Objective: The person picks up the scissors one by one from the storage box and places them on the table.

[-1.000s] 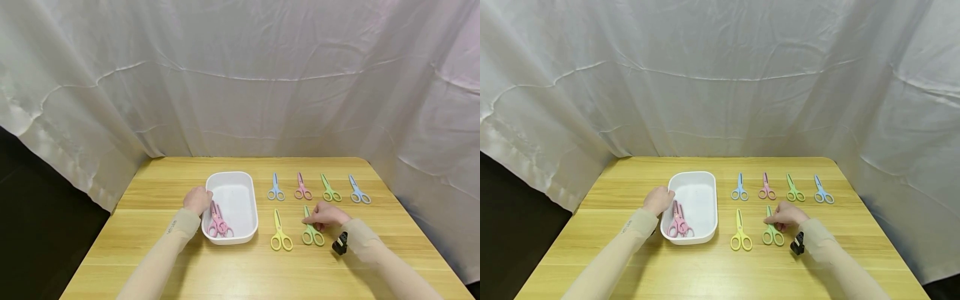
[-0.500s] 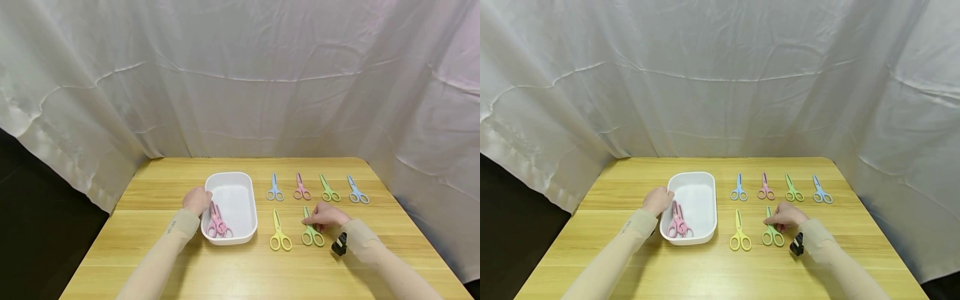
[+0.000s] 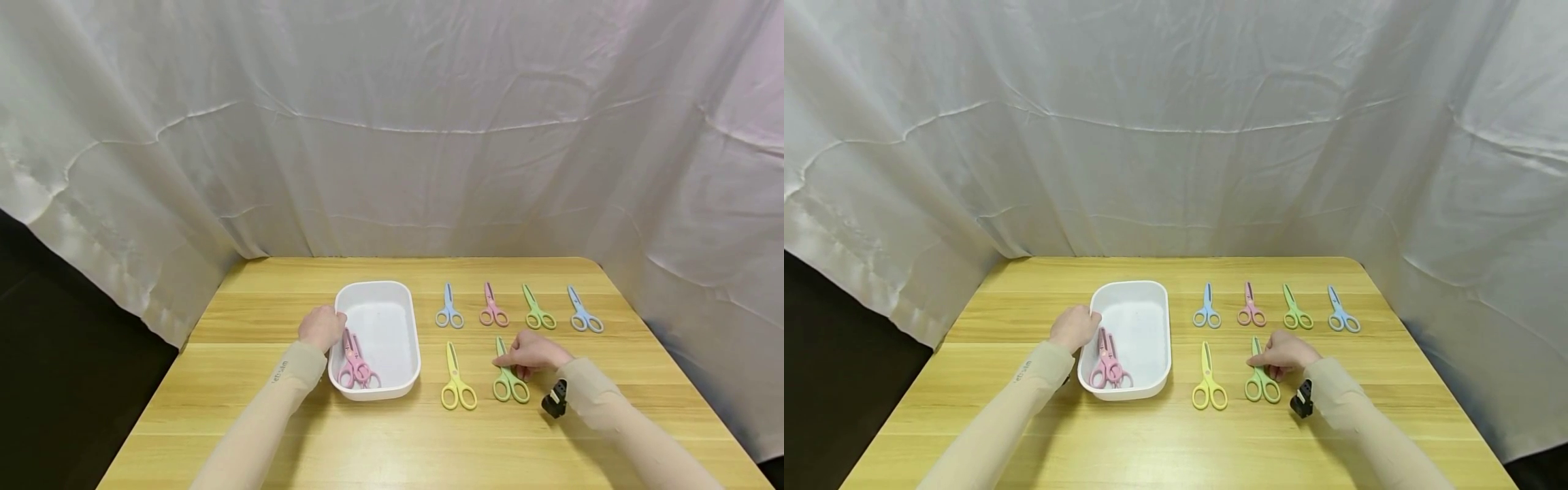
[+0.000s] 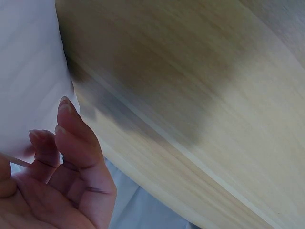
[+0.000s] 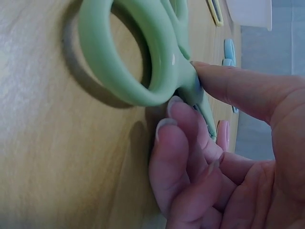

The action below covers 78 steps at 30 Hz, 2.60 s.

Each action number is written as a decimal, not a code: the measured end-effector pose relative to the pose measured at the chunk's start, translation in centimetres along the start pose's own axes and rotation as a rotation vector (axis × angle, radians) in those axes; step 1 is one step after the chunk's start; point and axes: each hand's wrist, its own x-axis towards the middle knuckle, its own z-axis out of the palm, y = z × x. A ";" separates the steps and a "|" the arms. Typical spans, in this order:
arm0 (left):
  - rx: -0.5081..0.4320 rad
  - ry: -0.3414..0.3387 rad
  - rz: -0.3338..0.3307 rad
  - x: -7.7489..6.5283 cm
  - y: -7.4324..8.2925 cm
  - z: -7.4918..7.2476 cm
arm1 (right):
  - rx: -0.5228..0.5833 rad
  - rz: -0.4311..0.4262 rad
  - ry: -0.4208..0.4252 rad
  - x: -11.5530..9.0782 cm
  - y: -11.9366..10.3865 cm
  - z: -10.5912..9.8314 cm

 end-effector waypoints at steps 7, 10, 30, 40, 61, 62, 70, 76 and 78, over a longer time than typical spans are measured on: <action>0.004 0.003 -0.001 -0.1 0.1 -0.1 | 0.006 0.007 0.003 -0.1 -0.1 0.0; 0.004 0.007 0.009 -0.1 0.1 -0.1 | 0.001 0.017 0.005 -0.1 0.0 -0.1; -0.005 -0.008 0.026 -0.2 -0.4 -0.7 | -0.031 -0.112 0.131 0.2 -2.7 -0.2; -0.031 0.014 0.039 -0.9 -0.4 -1.5 | -0.026 -0.358 0.271 -0.1 -8.0 1.3; -0.220 -0.013 0.172 -3.4 -2.8 -2.9 | 0.097 -0.564 0.167 1.7 -18.9 5.8; -0.234 -0.026 0.189 -3.5 -2.9 -2.9 | 0.096 -0.570 0.161 1.9 -19.3 6.0; -0.311 -0.148 0.300 -3.9 -3.4 -2.6 | 0.041 -0.578 0.123 2.9 -21.6 7.0; -0.331 -0.160 0.304 -3.7 -3.6 -2.1 | 0.111 -0.536 0.066 4.2 -22.6 7.9; -0.334 -0.162 0.305 -3.7 -3.6 -2.1 | 0.147 -0.510 0.046 4.6 -22.8 8.1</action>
